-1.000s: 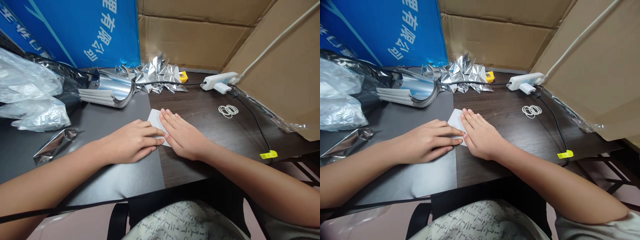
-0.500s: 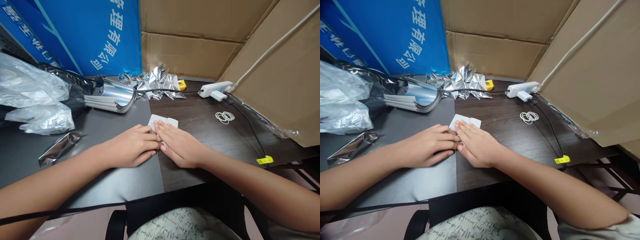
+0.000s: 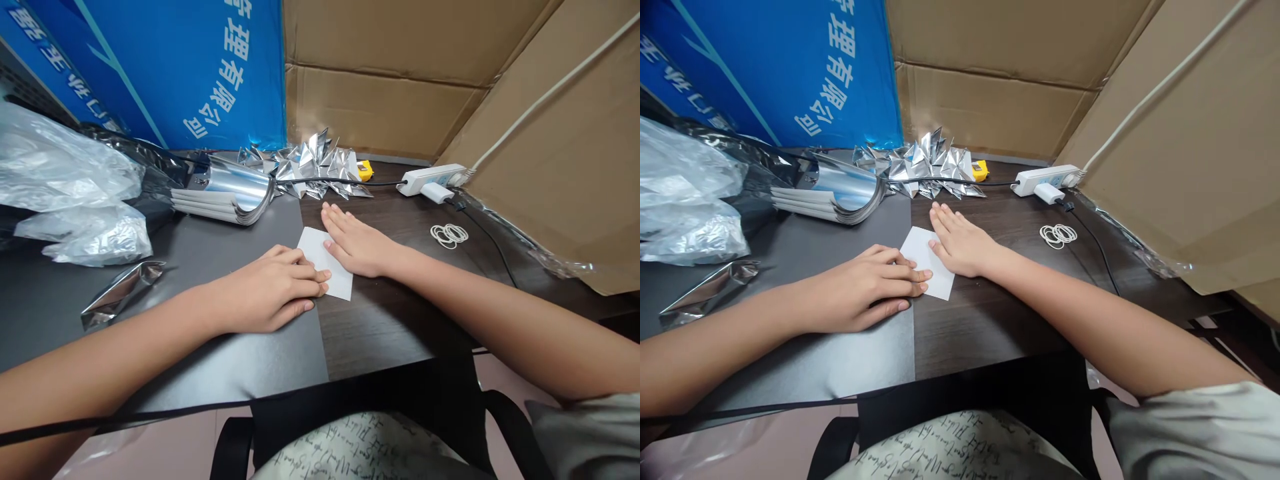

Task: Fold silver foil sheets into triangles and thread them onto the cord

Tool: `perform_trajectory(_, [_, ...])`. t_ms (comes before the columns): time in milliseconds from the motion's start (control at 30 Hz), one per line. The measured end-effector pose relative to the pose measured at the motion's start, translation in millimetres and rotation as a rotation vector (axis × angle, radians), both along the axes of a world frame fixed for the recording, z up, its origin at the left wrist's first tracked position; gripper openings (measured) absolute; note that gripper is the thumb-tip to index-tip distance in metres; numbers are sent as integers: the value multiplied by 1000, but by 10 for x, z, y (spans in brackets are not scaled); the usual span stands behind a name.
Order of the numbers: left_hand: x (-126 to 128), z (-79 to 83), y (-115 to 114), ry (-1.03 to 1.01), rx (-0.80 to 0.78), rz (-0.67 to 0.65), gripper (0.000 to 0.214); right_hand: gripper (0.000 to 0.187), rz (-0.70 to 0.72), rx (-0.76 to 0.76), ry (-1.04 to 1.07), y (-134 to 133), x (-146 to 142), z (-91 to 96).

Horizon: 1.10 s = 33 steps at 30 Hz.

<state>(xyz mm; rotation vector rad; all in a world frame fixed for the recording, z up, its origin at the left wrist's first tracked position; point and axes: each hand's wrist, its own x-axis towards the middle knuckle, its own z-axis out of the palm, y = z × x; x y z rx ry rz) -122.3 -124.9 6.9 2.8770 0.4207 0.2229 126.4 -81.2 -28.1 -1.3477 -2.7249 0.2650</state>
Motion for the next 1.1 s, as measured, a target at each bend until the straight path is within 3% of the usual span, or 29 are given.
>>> perform_trajectory(133, [-6,-12,1,-8,1,-2,25,72,-101,4,-82,204,-81,77])
perform_trajectory(233, [6,-22,-4,-25,-4,18,26,74,-85,119,-63,153,-204,191])
perform_trajectory(300, [22,-28,-13,-32,-10,23,25,71,-97,96,12,77,-292,229])
perform_trajectory(500, [64,-35,-50,-45,-27,43,26,70,-83,-38,4,6,-404,87])
perform_trajectory(833, [53,68,-120,-175,-232,-123,21,69,21,25,4,70,-343,40])
perform_trajectory(1000, [17,-25,-6,-281,-46,82,22,67,141,48,55,104,-329,29])
perform_trajectory(1100, [-25,-72,70,-164,25,80,33,65,235,60,45,114,-341,27])
